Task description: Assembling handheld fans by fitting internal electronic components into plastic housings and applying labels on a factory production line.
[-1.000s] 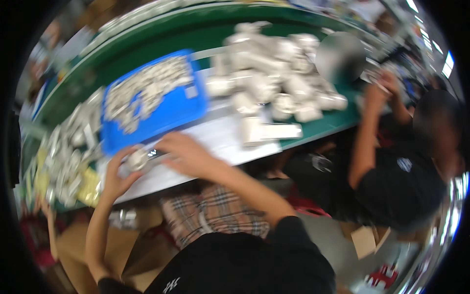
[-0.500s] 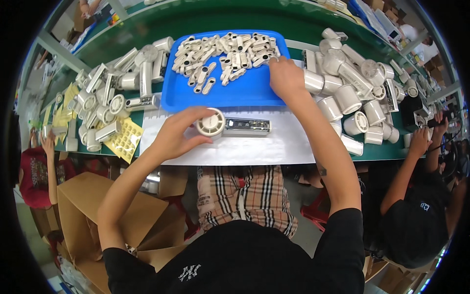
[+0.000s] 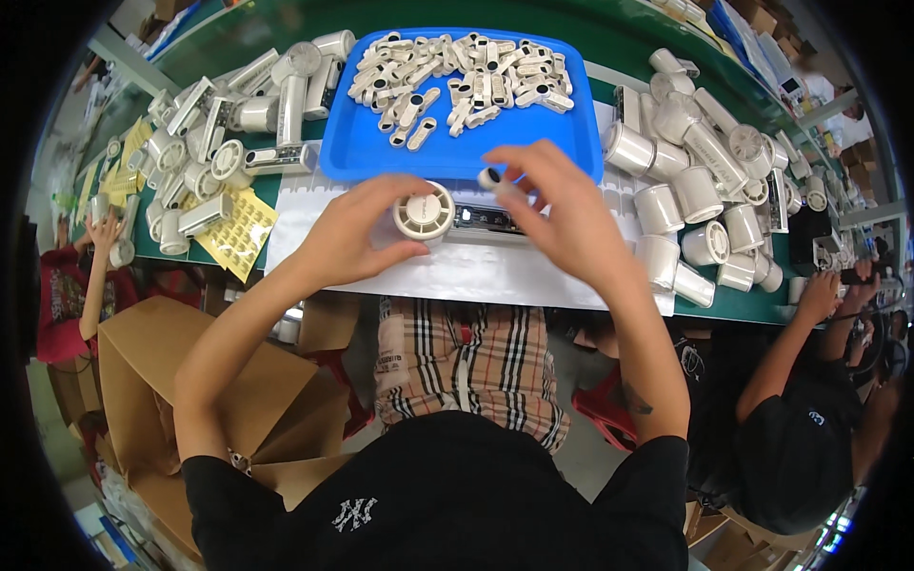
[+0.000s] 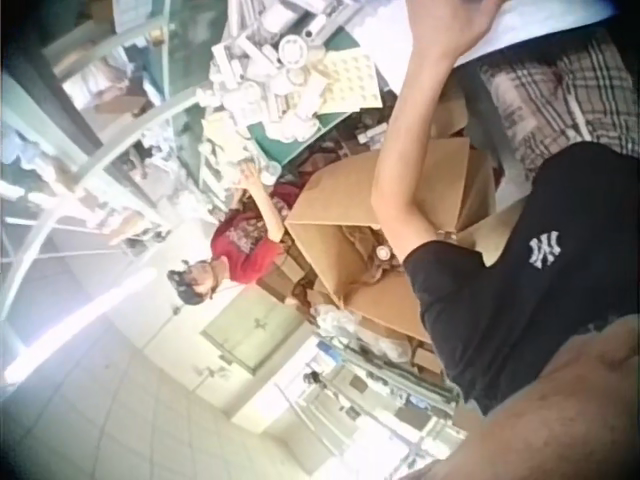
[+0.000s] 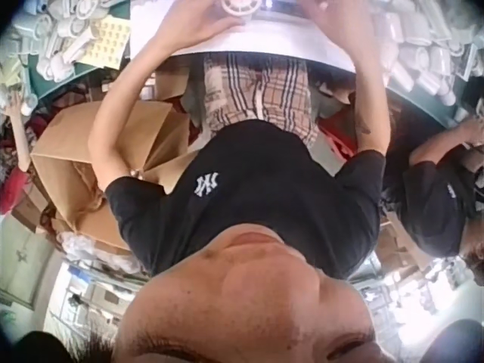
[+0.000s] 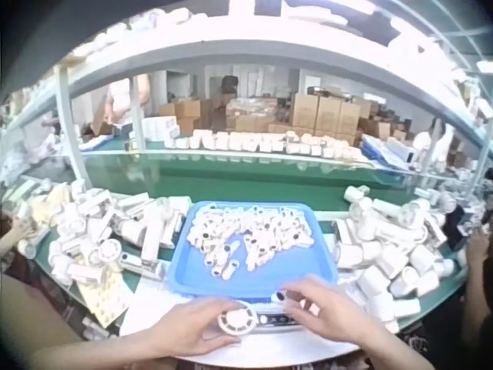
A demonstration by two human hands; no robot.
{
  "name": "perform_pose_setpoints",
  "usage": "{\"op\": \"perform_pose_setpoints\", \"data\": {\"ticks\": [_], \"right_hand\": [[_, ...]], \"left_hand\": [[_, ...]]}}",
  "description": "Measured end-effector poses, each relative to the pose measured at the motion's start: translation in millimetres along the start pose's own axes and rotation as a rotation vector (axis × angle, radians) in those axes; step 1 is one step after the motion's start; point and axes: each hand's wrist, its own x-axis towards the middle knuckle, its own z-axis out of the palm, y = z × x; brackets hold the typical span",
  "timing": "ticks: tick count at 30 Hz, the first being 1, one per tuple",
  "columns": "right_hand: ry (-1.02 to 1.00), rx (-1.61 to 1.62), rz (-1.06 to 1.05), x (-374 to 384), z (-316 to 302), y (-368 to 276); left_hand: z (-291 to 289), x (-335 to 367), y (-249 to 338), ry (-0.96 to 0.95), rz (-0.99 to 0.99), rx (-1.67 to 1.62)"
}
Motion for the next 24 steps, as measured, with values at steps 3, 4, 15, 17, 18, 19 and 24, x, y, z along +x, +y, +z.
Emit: {"op": "perform_pose_setpoints", "data": {"ticks": [3,4,15,17,18,19,24], "right_hand": [[-0.06,-0.059,-0.126,-11,6,8],[-0.029,-0.039,-0.112,-15,7,11],[0.043,-0.057,-0.191,-17,29,21],[0.034,0.045,-0.093,-21,29,12],[0.025,0.047,-0.082,-22,30,13],[0.03,0.015,-0.11,-22,31,14],[0.016,-0.013,-0.121,-26,27,17]], "left_hand": [[6,3,16,0.082,0.011,0.055],[11,5,22,0.152,0.026,0.102],[19,26,14,0.013,0.058,0.2],[24,21,16,0.045,0.043,0.151],[26,21,15,0.05,0.023,0.106],[28,20,14,0.057,0.004,0.062],[37,16,10,0.109,0.042,0.039]]}}
